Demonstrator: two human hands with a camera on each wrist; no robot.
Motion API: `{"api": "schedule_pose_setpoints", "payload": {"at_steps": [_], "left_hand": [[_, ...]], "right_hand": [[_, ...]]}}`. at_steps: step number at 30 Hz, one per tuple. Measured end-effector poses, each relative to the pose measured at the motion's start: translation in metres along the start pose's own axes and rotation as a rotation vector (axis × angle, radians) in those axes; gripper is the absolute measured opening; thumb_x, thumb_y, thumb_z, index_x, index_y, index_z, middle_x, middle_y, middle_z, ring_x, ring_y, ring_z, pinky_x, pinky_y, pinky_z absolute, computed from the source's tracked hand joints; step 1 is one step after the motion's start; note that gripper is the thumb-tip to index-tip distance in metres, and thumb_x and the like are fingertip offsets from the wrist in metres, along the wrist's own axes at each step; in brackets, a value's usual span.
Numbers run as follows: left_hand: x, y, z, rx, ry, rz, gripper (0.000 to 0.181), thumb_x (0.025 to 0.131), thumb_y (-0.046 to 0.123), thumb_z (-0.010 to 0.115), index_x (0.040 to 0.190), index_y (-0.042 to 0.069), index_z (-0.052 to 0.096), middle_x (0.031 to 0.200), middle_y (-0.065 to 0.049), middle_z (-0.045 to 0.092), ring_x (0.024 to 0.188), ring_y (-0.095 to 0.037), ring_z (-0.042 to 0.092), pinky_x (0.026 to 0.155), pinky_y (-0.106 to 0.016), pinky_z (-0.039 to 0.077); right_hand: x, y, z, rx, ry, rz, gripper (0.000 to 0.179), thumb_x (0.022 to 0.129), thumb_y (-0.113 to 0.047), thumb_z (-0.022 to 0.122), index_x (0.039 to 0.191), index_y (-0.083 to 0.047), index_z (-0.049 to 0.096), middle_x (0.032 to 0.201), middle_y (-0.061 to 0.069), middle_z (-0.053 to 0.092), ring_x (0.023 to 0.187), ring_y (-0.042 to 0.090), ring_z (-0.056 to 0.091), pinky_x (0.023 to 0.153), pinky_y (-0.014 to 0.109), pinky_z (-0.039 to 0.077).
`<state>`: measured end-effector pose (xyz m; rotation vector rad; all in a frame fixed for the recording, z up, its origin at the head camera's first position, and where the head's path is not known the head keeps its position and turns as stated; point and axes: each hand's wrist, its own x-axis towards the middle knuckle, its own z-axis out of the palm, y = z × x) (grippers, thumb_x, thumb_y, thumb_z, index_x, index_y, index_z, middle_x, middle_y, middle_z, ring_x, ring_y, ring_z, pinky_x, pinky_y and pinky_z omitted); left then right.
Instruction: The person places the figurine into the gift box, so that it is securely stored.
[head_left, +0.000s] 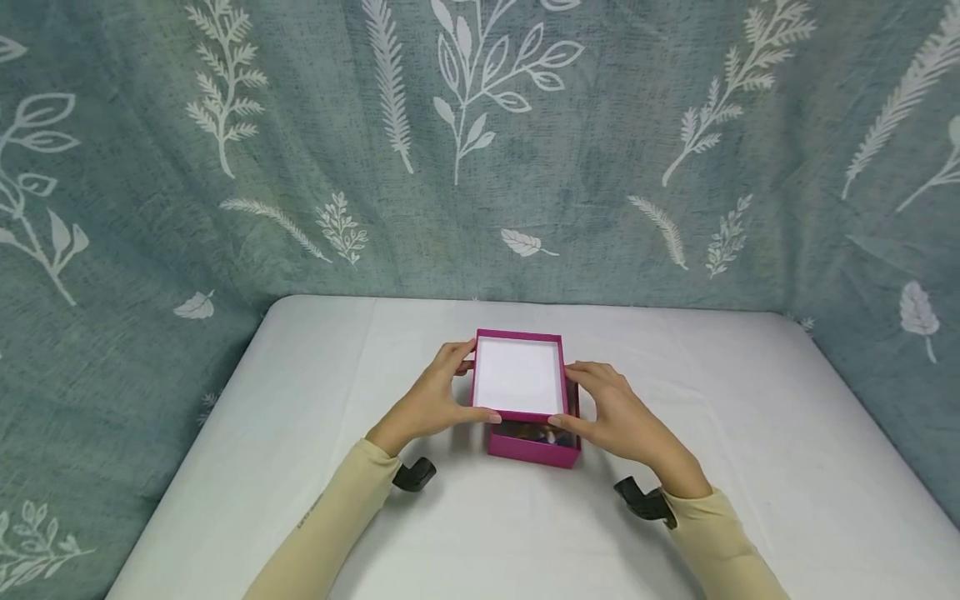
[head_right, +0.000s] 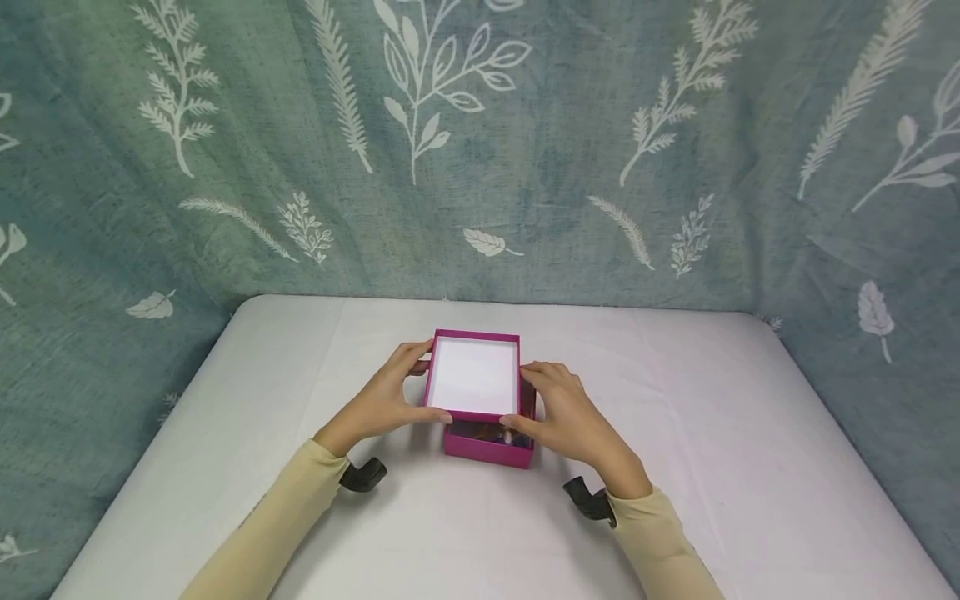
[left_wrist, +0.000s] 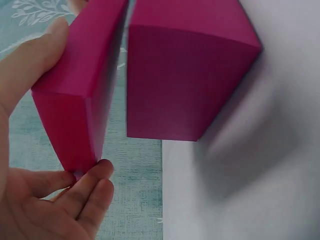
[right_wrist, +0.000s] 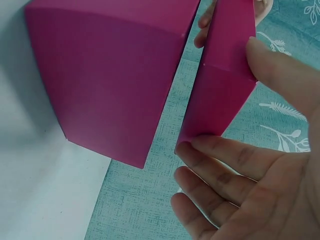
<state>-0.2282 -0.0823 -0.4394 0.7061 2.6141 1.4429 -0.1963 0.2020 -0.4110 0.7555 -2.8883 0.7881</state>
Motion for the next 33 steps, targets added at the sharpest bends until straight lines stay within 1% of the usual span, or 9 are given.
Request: {"api": "schedule_pose_setpoints", "payload": {"at_steps": [5, 10, 12, 14, 17, 19, 25, 29, 33], "left_hand": [[0.0, -0.003, 0.005, 0.016, -0.006, -0.016, 0.111, 0.066, 0.041, 0.09, 0.155, 0.014, 0.028, 0.141, -0.005, 0.04, 0.126, -0.027, 0.052, 0.106, -0.041, 0.044], [0.0, -0.002, 0.007, 0.018, 0.024, 0.023, 0.11, 0.068, 0.037, 0.09, 0.155, 0.014, 0.027, 0.143, -0.004, 0.037, 0.125, -0.027, 0.051, 0.106, -0.042, 0.044], [-0.001, -0.001, 0.007, 0.023, 0.051, 0.052, 0.11, 0.069, 0.033, 0.09, 0.156, 0.015, 0.025, 0.145, -0.004, 0.035, 0.123, -0.027, 0.051, 0.104, -0.045, 0.045], [-0.001, 0.0, 0.008, 0.032, 0.075, 0.079, 0.113, 0.069, 0.03, 0.09, 0.157, 0.016, 0.021, 0.147, -0.005, 0.032, 0.12, -0.027, 0.05, 0.101, -0.049, 0.046], [-0.001, 0.003, 0.009, 0.042, 0.089, 0.101, 0.118, 0.07, 0.026, 0.09, 0.159, 0.02, 0.013, 0.151, -0.006, 0.026, 0.117, -0.027, 0.049, 0.098, -0.051, 0.047], [-0.002, 0.004, 0.008, 0.043, 0.087, 0.111, 0.12, 0.07, 0.027, 0.09, 0.159, 0.021, 0.009, 0.153, -0.006, 0.022, 0.116, -0.027, 0.049, 0.098, -0.05, 0.047], [-0.004, 0.006, 0.007, 0.026, 0.08, 0.138, 0.12, 0.072, 0.031, 0.089, 0.159, 0.024, 0.006, 0.149, -0.008, 0.022, 0.111, -0.027, 0.049, 0.098, -0.05, 0.047], [-0.004, 0.007, 0.006, 0.013, 0.078, 0.146, 0.119, 0.072, 0.03, 0.088, 0.159, 0.024, 0.007, 0.148, -0.009, 0.021, 0.109, -0.027, 0.049, 0.096, -0.052, 0.047], [-0.004, 0.008, 0.005, -0.004, 0.076, 0.153, 0.119, 0.073, 0.027, 0.088, 0.159, 0.022, 0.007, 0.147, -0.012, 0.023, 0.113, -0.028, 0.053, 0.1, -0.05, 0.046]], "right_hand": [[0.0, 0.002, 0.002, -0.006, 0.018, -0.027, 0.069, 0.084, -0.031, 0.078, 0.134, 0.009, 0.052, 0.137, 0.023, 0.052, 0.129, 0.04, 0.045, 0.104, 0.059, 0.038], [0.001, 0.002, 0.003, -0.013, 0.044, -0.043, 0.072, 0.082, -0.029, 0.08, 0.136, 0.008, 0.051, 0.134, 0.019, 0.054, 0.125, 0.036, 0.049, 0.102, 0.054, 0.042], [0.002, 0.002, 0.004, 0.004, 0.063, -0.042, 0.074, 0.082, -0.026, 0.081, 0.139, 0.007, 0.048, 0.128, 0.016, 0.056, 0.116, 0.031, 0.054, 0.096, 0.048, 0.047], [0.003, 0.002, 0.004, 0.021, 0.086, -0.048, 0.074, 0.082, -0.022, 0.081, 0.142, 0.005, 0.046, 0.117, 0.012, 0.059, 0.103, 0.025, 0.058, 0.085, 0.04, 0.051], [0.005, 0.002, 0.005, 0.049, 0.116, -0.059, 0.076, 0.082, -0.016, 0.08, 0.144, 0.004, 0.043, 0.102, 0.008, 0.059, 0.084, 0.019, 0.058, 0.069, 0.029, 0.048], [0.006, 0.001, 0.006, 0.052, 0.127, -0.062, 0.076, 0.082, -0.014, 0.08, 0.145, 0.004, 0.042, 0.098, 0.007, 0.058, 0.079, 0.019, 0.057, 0.065, 0.026, 0.045], [0.007, 0.002, 0.006, 0.055, 0.139, -0.049, 0.077, 0.082, -0.011, 0.079, 0.146, 0.004, 0.04, 0.098, 0.008, 0.058, 0.08, 0.022, 0.059, 0.067, 0.03, 0.048], [0.006, 0.002, 0.005, 0.056, 0.139, -0.044, 0.077, 0.083, -0.012, 0.079, 0.146, 0.004, 0.04, 0.099, 0.008, 0.058, 0.08, 0.02, 0.058, 0.067, 0.032, 0.049], [0.007, 0.002, 0.005, 0.06, 0.148, -0.046, 0.077, 0.085, -0.015, 0.077, 0.148, 0.003, 0.038, 0.103, 0.009, 0.059, 0.081, 0.019, 0.058, 0.067, 0.032, 0.048]]}}
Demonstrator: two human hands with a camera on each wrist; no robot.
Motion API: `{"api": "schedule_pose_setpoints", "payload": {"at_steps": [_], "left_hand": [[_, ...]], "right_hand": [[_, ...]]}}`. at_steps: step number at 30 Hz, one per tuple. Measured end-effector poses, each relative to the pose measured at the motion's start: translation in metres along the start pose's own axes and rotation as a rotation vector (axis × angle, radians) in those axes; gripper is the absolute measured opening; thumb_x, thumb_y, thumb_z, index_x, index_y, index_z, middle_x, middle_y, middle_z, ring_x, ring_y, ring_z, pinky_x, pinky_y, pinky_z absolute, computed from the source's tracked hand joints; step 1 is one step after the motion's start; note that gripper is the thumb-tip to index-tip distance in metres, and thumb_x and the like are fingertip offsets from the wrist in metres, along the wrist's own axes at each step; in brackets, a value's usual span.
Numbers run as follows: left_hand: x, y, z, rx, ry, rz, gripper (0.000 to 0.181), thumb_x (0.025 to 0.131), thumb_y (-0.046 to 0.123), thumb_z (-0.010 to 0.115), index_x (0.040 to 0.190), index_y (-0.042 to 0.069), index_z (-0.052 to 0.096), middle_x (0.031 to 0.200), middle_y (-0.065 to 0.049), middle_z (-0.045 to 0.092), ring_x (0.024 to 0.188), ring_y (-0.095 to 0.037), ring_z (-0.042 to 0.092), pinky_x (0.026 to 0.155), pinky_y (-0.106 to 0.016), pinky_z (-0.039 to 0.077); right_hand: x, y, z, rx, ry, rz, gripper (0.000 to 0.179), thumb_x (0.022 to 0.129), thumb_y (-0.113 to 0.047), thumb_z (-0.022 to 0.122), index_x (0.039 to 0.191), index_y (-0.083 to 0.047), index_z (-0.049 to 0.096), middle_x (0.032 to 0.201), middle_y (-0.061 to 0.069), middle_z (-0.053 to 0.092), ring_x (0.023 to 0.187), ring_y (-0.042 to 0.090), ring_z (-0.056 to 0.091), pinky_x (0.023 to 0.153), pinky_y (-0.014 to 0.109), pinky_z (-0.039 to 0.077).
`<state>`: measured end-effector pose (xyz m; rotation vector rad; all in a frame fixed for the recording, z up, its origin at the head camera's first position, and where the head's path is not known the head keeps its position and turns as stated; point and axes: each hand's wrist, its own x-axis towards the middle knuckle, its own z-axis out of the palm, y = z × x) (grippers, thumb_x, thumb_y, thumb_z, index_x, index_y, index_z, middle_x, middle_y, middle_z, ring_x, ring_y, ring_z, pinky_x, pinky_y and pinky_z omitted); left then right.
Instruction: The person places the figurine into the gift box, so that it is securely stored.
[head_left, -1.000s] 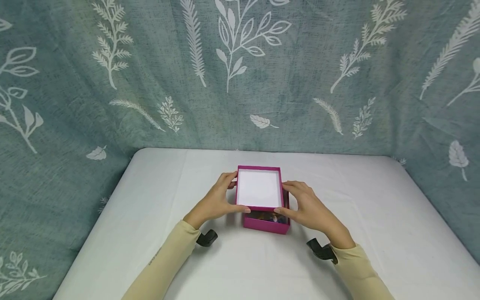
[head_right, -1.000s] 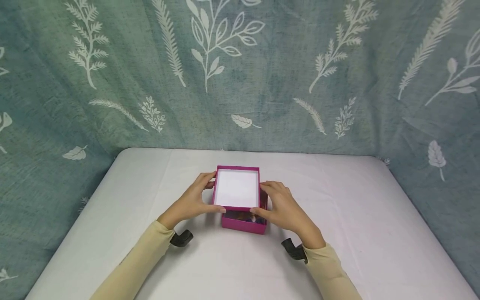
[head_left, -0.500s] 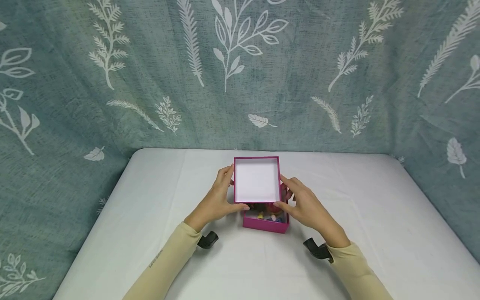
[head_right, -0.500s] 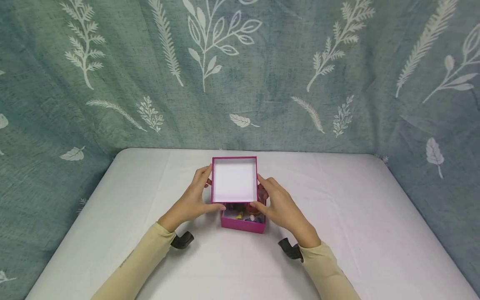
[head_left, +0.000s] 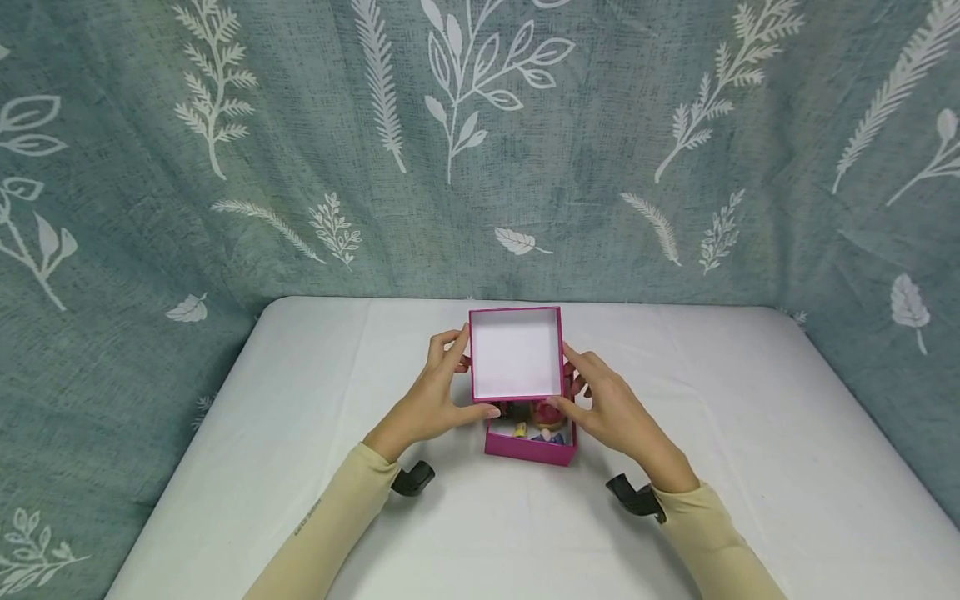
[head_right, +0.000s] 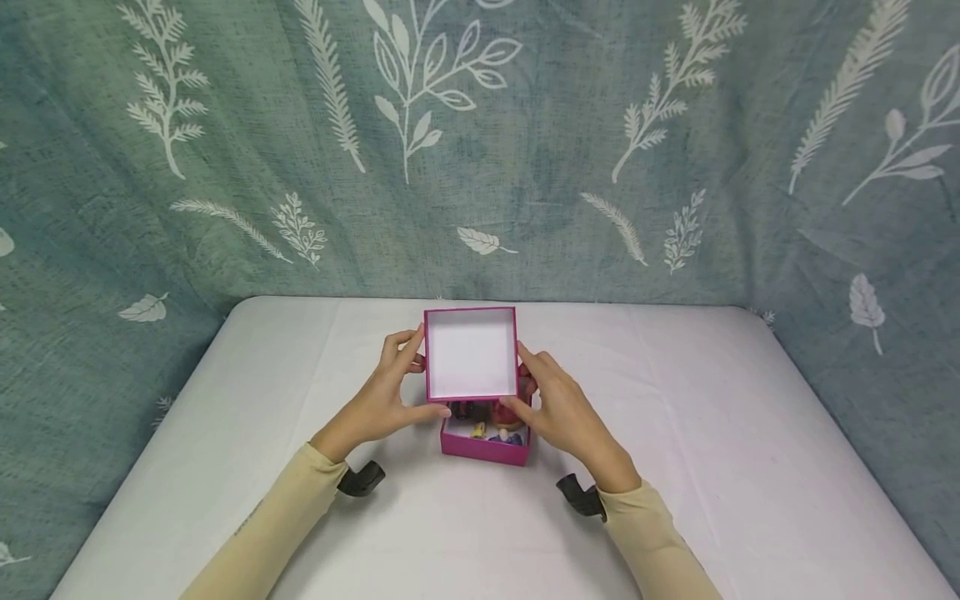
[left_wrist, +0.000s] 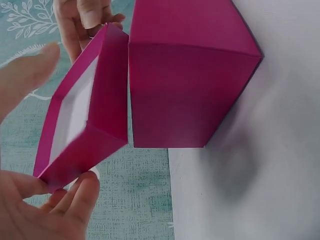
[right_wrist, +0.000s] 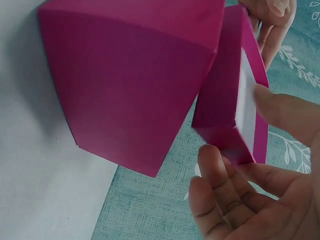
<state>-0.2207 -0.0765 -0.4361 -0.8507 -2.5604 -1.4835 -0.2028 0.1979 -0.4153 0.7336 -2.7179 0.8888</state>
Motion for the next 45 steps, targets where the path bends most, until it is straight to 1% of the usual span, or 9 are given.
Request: {"api": "schedule_pose_setpoints", "payload": {"at_steps": [6, 9, 15, 19, 22, 30, 34, 39, 45], "left_hand": [[0.0, 0.001, -0.002, -0.026, -0.021, 0.02, 0.121, 0.075, 0.028, 0.087, 0.159, 0.018, 0.0, 0.151, -0.011, 0.023, 0.132, -0.024, 0.043, 0.108, -0.043, 0.043], [0.001, 0.002, -0.004, -0.017, -0.021, 0.024, 0.118, 0.077, 0.031, 0.085, 0.159, 0.021, 0.001, 0.155, -0.008, 0.021, 0.134, -0.024, 0.042, 0.106, -0.046, 0.044], [0.001, 0.002, -0.008, 0.01, 0.003, 0.029, 0.109, 0.079, 0.036, 0.082, 0.159, 0.022, 0.009, 0.157, -0.001, 0.027, 0.126, -0.027, 0.05, 0.1, -0.045, 0.047], [0.002, 0.002, -0.009, -0.015, 0.028, 0.062, 0.104, 0.079, 0.032, 0.083, 0.158, 0.019, 0.017, 0.156, 0.0, 0.032, 0.131, -0.027, 0.051, 0.102, -0.043, 0.047], [0.003, 0.004, -0.01, -0.085, 0.049, 0.077, 0.098, 0.079, 0.026, 0.084, 0.155, 0.016, 0.024, 0.157, -0.001, 0.033, 0.134, -0.027, 0.05, 0.103, -0.041, 0.046], [-0.001, 0.009, -0.012, -0.274, 0.061, 0.05, 0.07, 0.085, 0.008, 0.076, 0.14, 0.004, 0.032, 0.151, -0.012, 0.037, 0.136, -0.03, 0.047, 0.109, -0.036, 0.043], [0.0, 0.008, -0.011, -0.318, 0.076, 0.03, 0.068, 0.09, 0.004, 0.069, 0.146, 0.007, 0.031, 0.15, -0.013, 0.038, 0.134, -0.031, 0.049, 0.11, -0.039, 0.041], [0.002, 0.007, -0.007, -0.304, 0.087, 0.046, 0.062, 0.094, 0.005, 0.064, 0.148, 0.008, 0.035, 0.147, -0.013, 0.041, 0.131, -0.031, 0.052, 0.11, -0.038, 0.041], [0.002, 0.005, -0.002, -0.272, 0.111, 0.066, 0.045, 0.092, 0.008, 0.067, 0.134, 0.005, 0.049, 0.144, -0.013, 0.045, 0.124, -0.027, 0.058, 0.106, -0.032, 0.045]], "right_hand": [[0.0, -0.003, -0.001, 0.037, 0.0, -0.008, 0.078, 0.089, -0.015, 0.073, 0.152, -0.001, 0.031, 0.115, 0.013, 0.06, 0.094, 0.022, 0.062, 0.082, 0.043, 0.054], [-0.001, -0.004, -0.003, 0.068, -0.021, -0.009, 0.077, 0.09, -0.017, 0.072, 0.153, -0.001, 0.029, 0.119, 0.014, 0.059, 0.101, 0.027, 0.062, 0.09, 0.049, 0.052], [-0.001, -0.004, -0.005, 0.114, -0.011, -0.013, 0.067, 0.094, -0.018, 0.067, 0.15, 0.001, 0.035, 0.131, 0.015, 0.056, 0.113, 0.031, 0.061, 0.097, 0.053, 0.047], [-0.002, -0.004, -0.006, 0.139, 0.006, -0.015, 0.065, 0.096, -0.019, 0.064, 0.15, 0.0, 0.033, 0.138, 0.016, 0.052, 0.121, 0.034, 0.058, 0.101, 0.053, 0.045], [-0.002, -0.005, -0.007, 0.168, 0.015, -0.013, 0.064, 0.098, -0.019, 0.061, 0.151, -0.001, 0.032, 0.143, 0.017, 0.047, 0.125, 0.036, 0.054, 0.104, 0.053, 0.042], [-0.003, -0.001, -0.008, 0.256, 0.019, -0.011, 0.058, 0.103, -0.016, 0.051, 0.153, -0.006, 0.025, 0.153, 0.016, 0.037, 0.136, 0.037, 0.044, 0.11, 0.052, 0.036], [-0.003, 0.001, -0.008, 0.329, 0.006, -0.005, 0.056, 0.103, -0.013, 0.049, 0.153, -0.01, 0.024, 0.157, 0.011, 0.031, 0.138, 0.035, 0.042, 0.11, 0.05, 0.036], [-0.003, 0.0, -0.006, 0.332, -0.017, 0.017, 0.058, 0.103, -0.017, 0.049, 0.154, -0.009, 0.022, 0.159, 0.014, 0.027, 0.139, 0.04, 0.039, 0.112, 0.055, 0.032], [-0.003, 0.003, -0.004, 0.34, 0.031, -0.02, 0.053, 0.1, -0.011, 0.055, 0.148, -0.006, 0.032, 0.155, 0.013, 0.033, 0.139, 0.037, 0.04, 0.113, 0.049, 0.033]]}}
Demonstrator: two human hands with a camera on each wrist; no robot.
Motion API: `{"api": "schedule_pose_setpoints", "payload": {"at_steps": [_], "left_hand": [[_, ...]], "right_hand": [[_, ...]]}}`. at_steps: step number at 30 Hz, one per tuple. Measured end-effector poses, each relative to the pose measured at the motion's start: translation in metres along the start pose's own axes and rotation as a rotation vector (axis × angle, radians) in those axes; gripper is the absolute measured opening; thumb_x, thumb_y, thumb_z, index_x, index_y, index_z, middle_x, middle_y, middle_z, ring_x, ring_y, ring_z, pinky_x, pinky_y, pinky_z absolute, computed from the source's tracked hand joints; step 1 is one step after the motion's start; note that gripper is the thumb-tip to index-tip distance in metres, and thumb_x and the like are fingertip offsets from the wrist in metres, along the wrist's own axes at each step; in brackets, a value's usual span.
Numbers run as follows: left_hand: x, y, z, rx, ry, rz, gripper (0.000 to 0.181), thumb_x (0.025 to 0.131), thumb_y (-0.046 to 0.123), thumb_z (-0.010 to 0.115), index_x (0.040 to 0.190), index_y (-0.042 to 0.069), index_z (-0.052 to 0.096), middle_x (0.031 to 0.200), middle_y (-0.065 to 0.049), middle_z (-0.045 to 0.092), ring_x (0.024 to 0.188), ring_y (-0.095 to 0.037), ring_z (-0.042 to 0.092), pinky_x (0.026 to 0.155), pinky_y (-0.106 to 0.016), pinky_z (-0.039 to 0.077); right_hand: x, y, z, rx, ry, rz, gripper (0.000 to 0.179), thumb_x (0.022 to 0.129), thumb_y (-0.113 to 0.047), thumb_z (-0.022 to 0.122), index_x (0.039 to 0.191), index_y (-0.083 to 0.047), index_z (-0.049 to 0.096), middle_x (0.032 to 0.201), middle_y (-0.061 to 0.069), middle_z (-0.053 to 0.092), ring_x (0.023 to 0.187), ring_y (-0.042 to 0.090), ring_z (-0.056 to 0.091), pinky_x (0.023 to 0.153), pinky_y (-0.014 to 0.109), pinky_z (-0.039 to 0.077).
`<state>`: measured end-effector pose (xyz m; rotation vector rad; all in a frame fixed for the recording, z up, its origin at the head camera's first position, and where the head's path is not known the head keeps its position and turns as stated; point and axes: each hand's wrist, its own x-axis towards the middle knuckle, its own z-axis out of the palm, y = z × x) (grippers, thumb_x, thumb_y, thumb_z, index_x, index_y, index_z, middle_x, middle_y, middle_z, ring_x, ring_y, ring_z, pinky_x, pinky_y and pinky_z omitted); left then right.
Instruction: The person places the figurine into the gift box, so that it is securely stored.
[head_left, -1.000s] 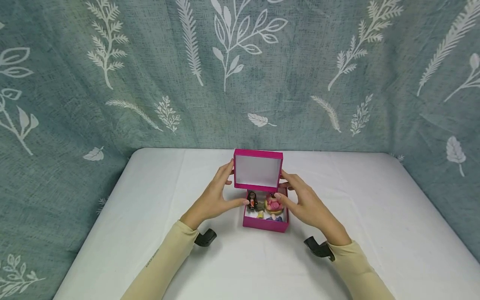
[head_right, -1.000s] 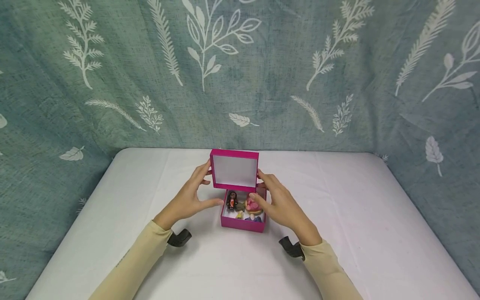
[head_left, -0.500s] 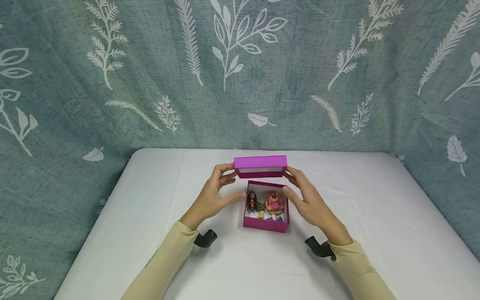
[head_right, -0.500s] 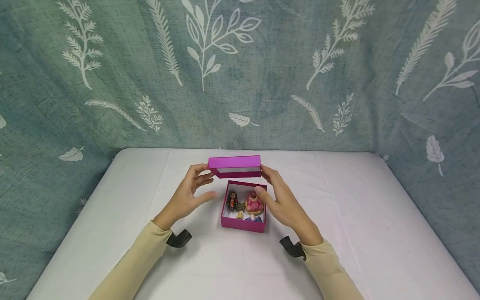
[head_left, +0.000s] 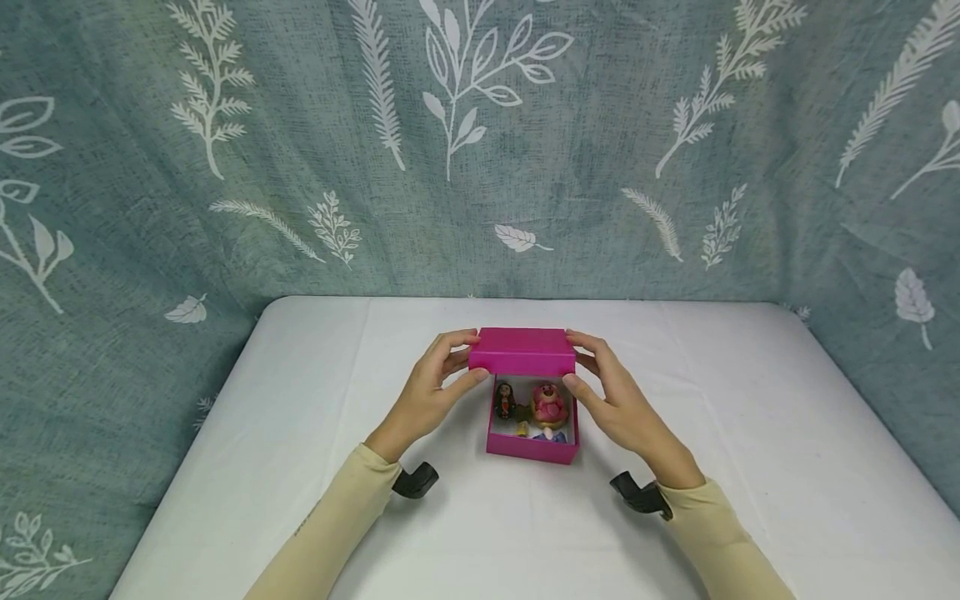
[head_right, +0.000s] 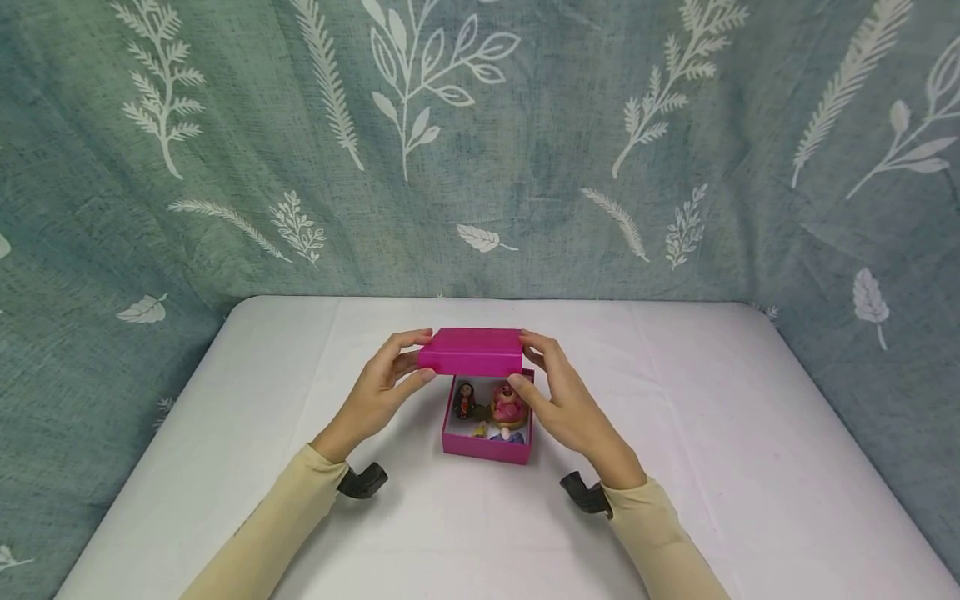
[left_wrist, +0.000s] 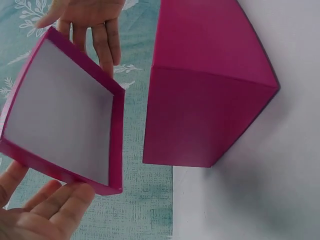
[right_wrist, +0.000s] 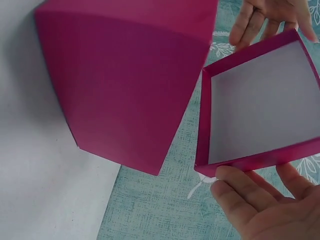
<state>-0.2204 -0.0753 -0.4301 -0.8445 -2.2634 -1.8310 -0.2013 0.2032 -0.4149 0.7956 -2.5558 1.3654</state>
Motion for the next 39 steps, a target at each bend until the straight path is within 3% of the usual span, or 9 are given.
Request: {"api": "schedule_pose_setpoints", "payload": {"at_steps": [6, 14, 22, 30, 39], "left_hand": [[-0.001, 0.0, 0.001, 0.002, -0.007, -0.002, 0.038, 0.089, 0.015, 0.073, 0.122, 0.008, 0.057, 0.146, -0.01, 0.044, 0.124, -0.022, 0.056, 0.103, -0.028, 0.047], [-0.001, 0.0, -0.007, -0.029, -0.056, 0.042, 0.065, 0.082, 0.003, 0.077, 0.14, 0.0, 0.049, 0.151, -0.016, 0.036, 0.133, -0.027, 0.049, 0.102, -0.028, 0.047], [-0.001, -0.002, -0.008, 0.004, -0.109, -0.016, 0.078, 0.079, 0.007, 0.081, 0.146, 0.001, 0.043, 0.155, -0.013, 0.035, 0.134, -0.028, 0.049, 0.102, -0.03, 0.047], [-0.001, -0.003, -0.009, 0.095, -0.166, -0.007, 0.083, 0.077, 0.013, 0.084, 0.148, 0.003, 0.041, 0.15, -0.011, 0.039, 0.13, -0.027, 0.053, 0.099, -0.026, 0.049], [-0.002, -0.008, -0.004, 0.216, -0.232, -0.001, 0.08, 0.077, 0.02, 0.085, 0.143, 0.001, 0.045, 0.139, -0.012, 0.044, 0.126, -0.027, 0.055, 0.101, -0.043, 0.049]], "right_hand": [[0.001, 0.002, 0.0, -0.012, 0.018, -0.034, 0.049, 0.096, -0.007, 0.061, 0.141, -0.003, 0.041, 0.15, 0.014, 0.036, 0.137, 0.033, 0.042, 0.112, 0.046, 0.032], [0.001, 0.001, -0.003, -0.101, -0.032, -0.002, 0.071, 0.091, -0.016, 0.07, 0.151, -0.005, 0.034, 0.157, 0.011, 0.032, 0.14, 0.033, 0.039, 0.11, 0.048, 0.035], [0.0, 0.004, -0.005, -0.154, -0.04, -0.029, 0.077, 0.086, -0.019, 0.076, 0.15, -0.004, 0.037, 0.156, 0.011, 0.032, 0.14, 0.035, 0.038, 0.107, 0.055, 0.038], [0.0, 0.003, -0.008, -0.172, -0.064, 0.008, 0.081, 0.084, -0.025, 0.079, 0.15, -0.003, 0.037, 0.157, 0.013, 0.033, 0.138, 0.036, 0.042, 0.108, 0.056, 0.039], [0.0, 0.003, -0.006, -0.245, -0.123, 0.075, 0.082, 0.083, -0.033, 0.079, 0.148, 0.0, 0.04, 0.158, 0.016, 0.03, 0.143, 0.038, 0.033, 0.109, 0.057, 0.036]]}}
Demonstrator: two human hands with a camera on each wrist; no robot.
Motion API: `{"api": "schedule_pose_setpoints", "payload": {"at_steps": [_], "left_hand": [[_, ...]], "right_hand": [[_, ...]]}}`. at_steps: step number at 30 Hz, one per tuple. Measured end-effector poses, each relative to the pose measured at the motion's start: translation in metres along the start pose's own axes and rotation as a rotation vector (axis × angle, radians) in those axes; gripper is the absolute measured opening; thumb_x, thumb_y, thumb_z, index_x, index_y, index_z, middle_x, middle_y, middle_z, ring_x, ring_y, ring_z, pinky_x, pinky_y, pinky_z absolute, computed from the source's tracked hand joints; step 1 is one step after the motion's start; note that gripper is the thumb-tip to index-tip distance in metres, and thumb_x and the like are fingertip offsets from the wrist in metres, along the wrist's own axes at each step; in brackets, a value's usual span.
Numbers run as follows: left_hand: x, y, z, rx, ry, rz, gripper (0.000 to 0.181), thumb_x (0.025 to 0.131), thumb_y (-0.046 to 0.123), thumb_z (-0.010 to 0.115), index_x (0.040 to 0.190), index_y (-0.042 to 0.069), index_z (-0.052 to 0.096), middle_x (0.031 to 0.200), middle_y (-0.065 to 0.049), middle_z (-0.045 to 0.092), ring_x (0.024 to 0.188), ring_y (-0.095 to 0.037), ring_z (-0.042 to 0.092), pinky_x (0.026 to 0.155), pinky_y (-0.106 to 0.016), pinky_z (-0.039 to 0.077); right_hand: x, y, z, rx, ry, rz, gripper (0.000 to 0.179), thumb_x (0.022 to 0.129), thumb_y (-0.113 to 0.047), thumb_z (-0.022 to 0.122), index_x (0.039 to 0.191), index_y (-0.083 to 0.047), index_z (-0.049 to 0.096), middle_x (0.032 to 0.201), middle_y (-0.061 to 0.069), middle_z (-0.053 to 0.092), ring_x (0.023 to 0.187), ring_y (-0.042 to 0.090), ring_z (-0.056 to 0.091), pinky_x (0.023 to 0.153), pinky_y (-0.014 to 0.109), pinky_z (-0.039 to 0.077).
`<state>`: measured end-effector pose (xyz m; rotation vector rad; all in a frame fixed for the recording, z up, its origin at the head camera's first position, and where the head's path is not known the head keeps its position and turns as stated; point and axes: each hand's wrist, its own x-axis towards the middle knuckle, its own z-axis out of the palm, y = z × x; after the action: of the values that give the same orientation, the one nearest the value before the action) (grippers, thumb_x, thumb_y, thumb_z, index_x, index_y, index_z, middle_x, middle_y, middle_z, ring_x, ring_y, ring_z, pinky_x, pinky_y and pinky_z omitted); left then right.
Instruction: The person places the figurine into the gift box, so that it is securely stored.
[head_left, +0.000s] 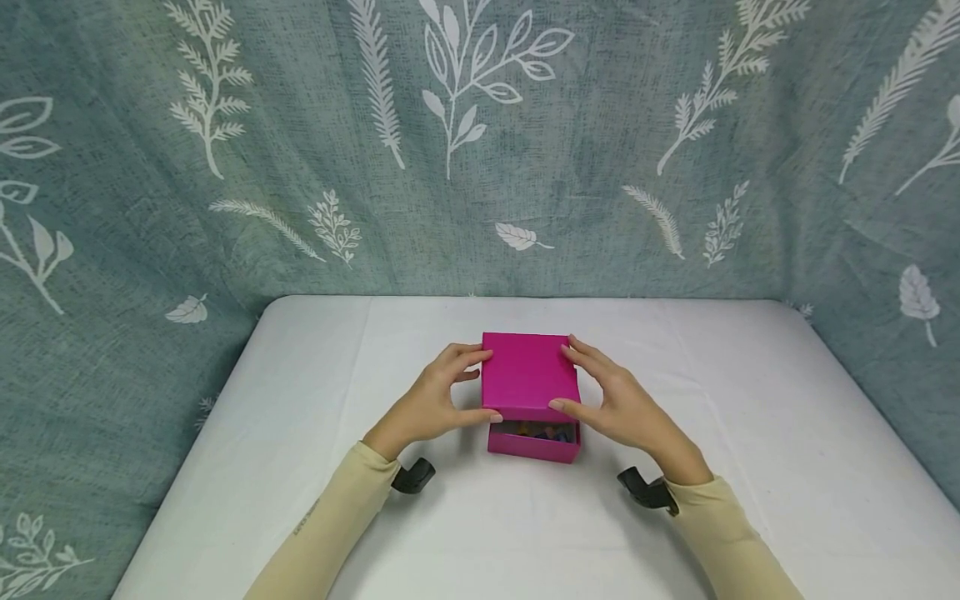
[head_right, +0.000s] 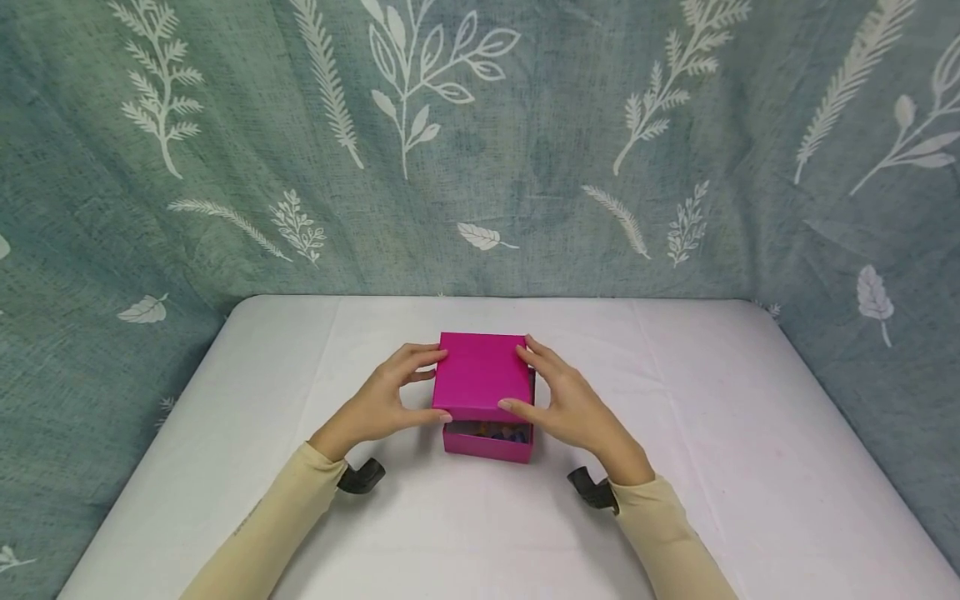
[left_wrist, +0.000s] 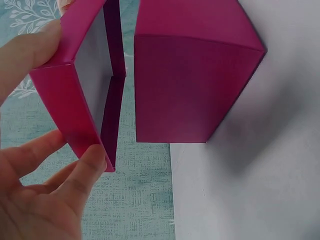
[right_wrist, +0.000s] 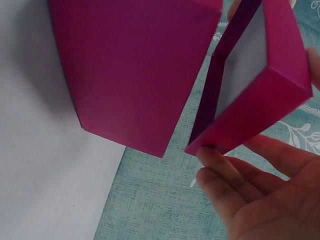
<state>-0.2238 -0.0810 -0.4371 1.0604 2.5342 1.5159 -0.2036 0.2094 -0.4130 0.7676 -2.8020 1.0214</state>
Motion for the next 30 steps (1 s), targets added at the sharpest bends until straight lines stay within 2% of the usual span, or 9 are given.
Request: {"api": "schedule_pose_setpoints", "payload": {"at_steps": [8, 14, 21, 30], "left_hand": [[-0.002, 0.001, 0.006, 0.069, -0.07, -0.093, 0.085, 0.078, 0.027, 0.084, 0.147, 0.003, 0.041, 0.143, -0.01, 0.039, 0.123, -0.026, 0.058, 0.105, -0.038, 0.047], [-0.003, 0.003, 0.008, 0.135, -0.107, -0.143, 0.091, 0.076, 0.032, 0.085, 0.15, 0.006, 0.039, 0.145, -0.009, 0.036, 0.123, -0.027, 0.058, 0.105, -0.04, 0.047], [-0.003, 0.009, 0.008, 0.172, -0.158, -0.184, 0.095, 0.074, 0.036, 0.086, 0.151, 0.009, 0.038, 0.145, -0.008, 0.035, 0.126, -0.031, 0.054, 0.103, -0.042, 0.047], [-0.004, 0.022, 0.011, 0.28, -0.207, -0.224, 0.096, 0.075, 0.038, 0.085, 0.152, 0.009, 0.036, 0.148, -0.008, 0.033, 0.127, -0.025, 0.05, 0.102, -0.038, 0.048]], "right_hand": [[-0.001, -0.002, 0.002, -0.065, -0.075, 0.025, 0.082, 0.082, -0.036, 0.079, 0.146, 0.001, 0.043, 0.157, 0.019, 0.03, 0.143, 0.04, 0.032, 0.106, 0.057, 0.04], [-0.001, -0.004, 0.002, -0.111, -0.104, 0.022, 0.083, 0.081, -0.036, 0.08, 0.145, 0.003, 0.044, 0.157, 0.021, 0.03, 0.141, 0.042, 0.034, 0.105, 0.056, 0.042], [-0.004, -0.008, -0.001, -0.132, -0.133, 0.063, 0.086, 0.08, -0.041, 0.08, 0.145, 0.003, 0.044, 0.157, 0.023, 0.029, 0.14, 0.044, 0.035, 0.105, 0.058, 0.041], [-0.008, -0.019, -0.004, -0.171, -0.171, 0.089, 0.086, 0.08, -0.038, 0.08, 0.144, 0.006, 0.043, 0.157, 0.026, 0.026, 0.14, 0.045, 0.035, 0.105, 0.056, 0.042]]}}
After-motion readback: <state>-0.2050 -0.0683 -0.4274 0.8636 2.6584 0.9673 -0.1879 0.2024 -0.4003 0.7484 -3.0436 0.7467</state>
